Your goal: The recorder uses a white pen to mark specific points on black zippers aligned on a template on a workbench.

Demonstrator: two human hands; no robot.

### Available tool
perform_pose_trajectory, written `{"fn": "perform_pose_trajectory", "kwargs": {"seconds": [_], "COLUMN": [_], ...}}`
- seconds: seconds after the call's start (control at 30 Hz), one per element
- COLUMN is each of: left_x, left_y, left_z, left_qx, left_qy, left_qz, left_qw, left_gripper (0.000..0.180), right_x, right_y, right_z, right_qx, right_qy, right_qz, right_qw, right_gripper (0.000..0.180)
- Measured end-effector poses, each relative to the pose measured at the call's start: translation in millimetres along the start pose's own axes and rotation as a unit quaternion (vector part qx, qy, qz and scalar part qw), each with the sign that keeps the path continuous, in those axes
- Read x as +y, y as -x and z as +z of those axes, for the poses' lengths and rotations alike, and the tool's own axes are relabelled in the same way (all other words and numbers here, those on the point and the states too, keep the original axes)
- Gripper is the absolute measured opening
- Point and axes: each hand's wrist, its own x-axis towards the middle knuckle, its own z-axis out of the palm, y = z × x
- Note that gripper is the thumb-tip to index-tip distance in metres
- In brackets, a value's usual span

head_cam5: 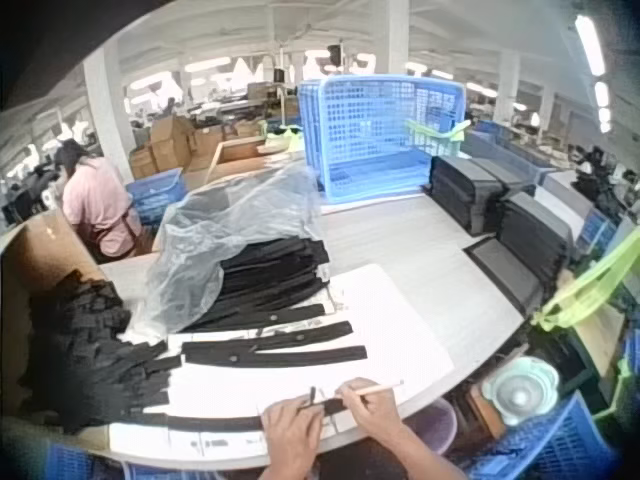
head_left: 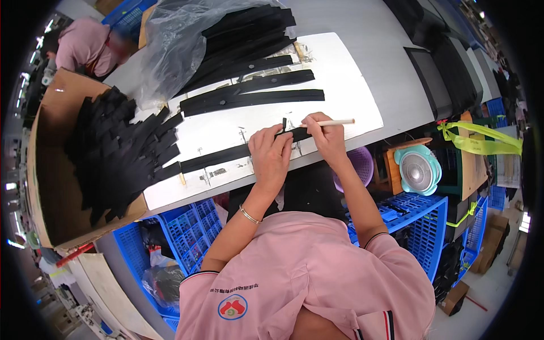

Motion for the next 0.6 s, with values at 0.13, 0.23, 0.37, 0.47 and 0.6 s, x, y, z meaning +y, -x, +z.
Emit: {"fn": "perform_pose_trajectory", "kwargs": {"seconds": [0.13, 0.23, 0.37, 0.47, 0.6], "left_x": [2, 2, 2, 3, 2], "left_y": [0, 0, 1, 1, 1], "left_z": [-1, -1, -1, 0, -2], "left_qx": [-0.001, -0.001, -0.005, -0.009, -0.002], "left_qy": [-0.005, -0.010, -0.007, -0.007, -0.012], "left_qz": [0.006, 0.007, 0.005, 0.009, 0.012], "left_qw": [1.000, 1.000, 1.000, 1.000, 1.000], "left_gripper": [0.016, 0.016, 0.016, 0.016, 0.017], "right_x": [14, 16, 9, 16, 13], "right_y": [-6, -6, -5, -5, -4], "right_z": [9, 11, 10, 12, 11], "right_qx": [-0.033, -0.036, -0.052, -0.025, -0.020], "right_qy": [0.061, 0.071, 0.088, 0.084, 0.055], "right_qz": [-0.046, -0.052, -0.039, -0.105, -0.087], "right_qw": [0.997, 0.995, 0.994, 0.991, 0.995], "right_gripper": [0.022, 0.024, 0.023, 0.022, 0.022]}}
